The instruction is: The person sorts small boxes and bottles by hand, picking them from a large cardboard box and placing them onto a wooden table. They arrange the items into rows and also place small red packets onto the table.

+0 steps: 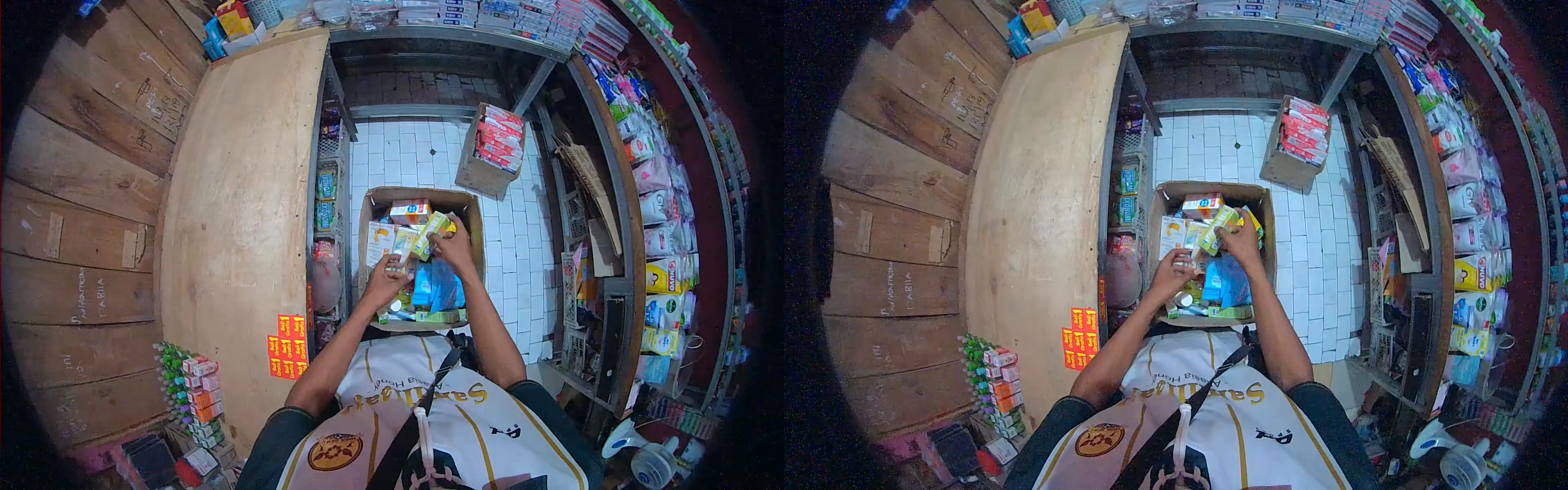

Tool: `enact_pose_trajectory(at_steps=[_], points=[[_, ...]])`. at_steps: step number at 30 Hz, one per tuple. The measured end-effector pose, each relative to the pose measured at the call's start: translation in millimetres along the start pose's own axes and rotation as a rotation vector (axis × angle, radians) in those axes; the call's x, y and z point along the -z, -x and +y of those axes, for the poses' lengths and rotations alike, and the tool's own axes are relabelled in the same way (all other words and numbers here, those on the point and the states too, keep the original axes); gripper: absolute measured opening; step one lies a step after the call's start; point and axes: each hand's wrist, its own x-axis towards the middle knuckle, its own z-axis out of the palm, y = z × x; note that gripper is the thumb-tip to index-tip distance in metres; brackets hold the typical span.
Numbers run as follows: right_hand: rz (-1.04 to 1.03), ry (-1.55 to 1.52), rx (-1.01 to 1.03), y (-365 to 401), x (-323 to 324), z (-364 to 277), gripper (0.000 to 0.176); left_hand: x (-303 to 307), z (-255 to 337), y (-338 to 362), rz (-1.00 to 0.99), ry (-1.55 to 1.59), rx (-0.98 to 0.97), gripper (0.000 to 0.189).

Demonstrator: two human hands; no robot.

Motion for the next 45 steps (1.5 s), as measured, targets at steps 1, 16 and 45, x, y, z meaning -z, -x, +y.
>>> enact_pose_trajectory(at_steps=[1,16,45], points=[[-0.013,-0.113,-0.107,7.3,-0.8,-12.8,0.073,-2.5,16.8,6.6,0.006,0.002,-0.046,0.065],[-0.215,0.019,-0.143,41.7,-21.6,25.6,0.028,50.9,42.3,61.2,0.260,0.084,-0.197,0.028],[-0.290,0.619,-0.177,106.6,55.6,31.2,0.037,31.3,11.4,38.3,0.071,-0.571,-0.066,0.051]])
